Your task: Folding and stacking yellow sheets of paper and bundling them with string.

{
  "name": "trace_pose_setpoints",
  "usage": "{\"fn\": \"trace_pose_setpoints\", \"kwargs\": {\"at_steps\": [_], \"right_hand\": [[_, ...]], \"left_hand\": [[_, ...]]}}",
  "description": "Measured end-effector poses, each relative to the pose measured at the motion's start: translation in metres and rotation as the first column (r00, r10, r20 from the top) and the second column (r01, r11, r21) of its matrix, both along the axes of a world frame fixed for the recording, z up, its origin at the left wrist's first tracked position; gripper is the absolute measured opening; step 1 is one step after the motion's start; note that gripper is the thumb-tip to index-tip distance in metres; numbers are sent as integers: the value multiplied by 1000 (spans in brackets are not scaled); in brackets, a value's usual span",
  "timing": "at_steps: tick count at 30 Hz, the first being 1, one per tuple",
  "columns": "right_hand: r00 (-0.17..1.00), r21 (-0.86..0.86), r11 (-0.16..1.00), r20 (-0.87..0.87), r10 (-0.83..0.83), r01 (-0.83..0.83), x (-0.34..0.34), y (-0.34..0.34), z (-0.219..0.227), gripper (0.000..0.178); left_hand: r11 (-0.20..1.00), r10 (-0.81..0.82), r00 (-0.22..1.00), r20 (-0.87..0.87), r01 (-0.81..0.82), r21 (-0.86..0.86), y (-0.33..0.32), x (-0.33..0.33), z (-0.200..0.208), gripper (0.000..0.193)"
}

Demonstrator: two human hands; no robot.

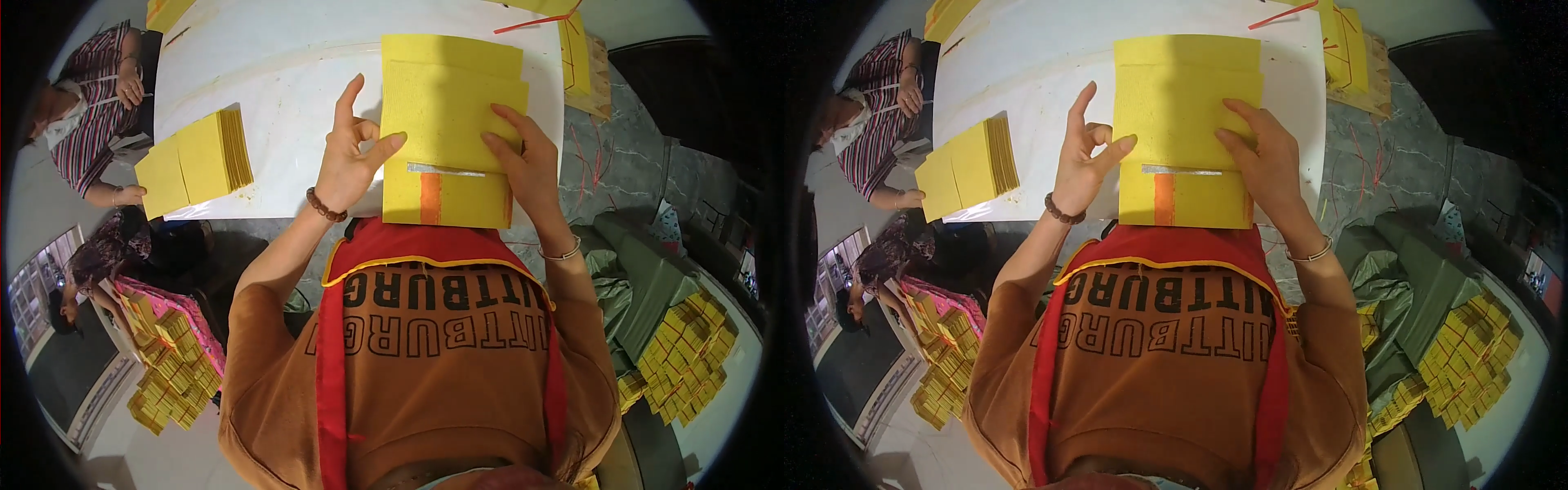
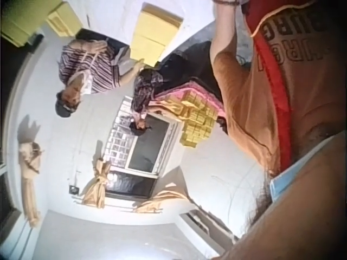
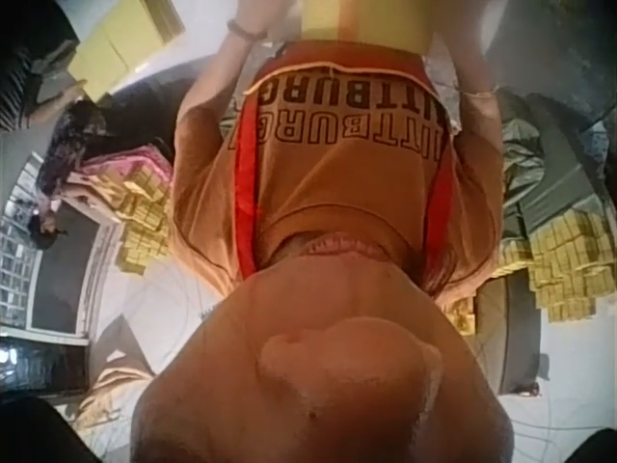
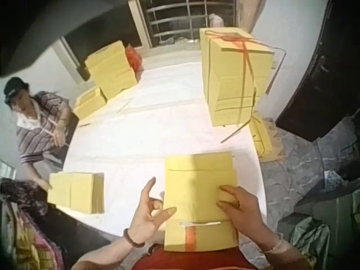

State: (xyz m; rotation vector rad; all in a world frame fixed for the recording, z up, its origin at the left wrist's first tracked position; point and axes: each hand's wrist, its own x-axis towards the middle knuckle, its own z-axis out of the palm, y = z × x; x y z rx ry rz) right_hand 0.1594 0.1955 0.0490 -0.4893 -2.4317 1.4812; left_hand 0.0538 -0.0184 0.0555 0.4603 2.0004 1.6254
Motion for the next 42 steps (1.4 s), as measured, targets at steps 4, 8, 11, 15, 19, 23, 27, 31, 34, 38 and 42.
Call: {"fn": "trace_pose_setpoints", "kwargs": {"at_steps": [4, 8, 11, 15, 19, 23, 27, 31, 34, 38, 42], "right_hand": [[1000, 28, 1000, 28, 10, -11, 3, -3, -1, 33], [1000, 32, 999, -16, 7, -7, 5, -4, -3, 33], [1000, 3, 1000, -6, 9, -9, 4, -4, -5, 34], [999, -20, 999, -34, 30, -31, 3, -1, -7, 34], [1000, -82, 997, -12, -1, 0, 3, -3, -7, 34], [1000, -10, 1000, -7, 21, -21, 2, -2, -4, 34], [1000, -19, 1000, -24, 20, -21, 1, -1, -9, 34], [1000, -55, 998, -1, 22, -22, 1, 1, -8, 34], [999, -7, 999, -30, 38, -38, 1, 1, -6, 33], [995, 339, 941, 89, -46, 13, 14, -11, 5, 43], [940, 651, 685, 149, 308, -328, 38, -24, 10, 57]], "left_hand": [[994, 17, 987, -159, -34, -106, -4, 7, -7, 75], [982, -23, 930, -367, -47, -180, -3, 9, -16, 67], [981, 10, 961, -277, -64, -186, -2, 12, -14, 63], [974, -3, 987, -161, -34, -222, -1, 11, -3, 58], [948, -81, 747, -660, -147, -283, 8, 5, 17, 42], [930, -357, 380, -854, 230, -286, 34, -2, 29, 38], [760, -625, 336, -704, 469, -451, 37, 17, 18, 65], [724, -677, 315, -666, 451, -522, 34, 19, 8, 79], [699, -702, 333, -630, 494, -517, 34, 20, 4, 84], [676, -724, 326, -608, 507, -534, 35, 17, 6, 83], [644, -754, 319, -574, 529, -553, 35, 15, 3, 78]]}}
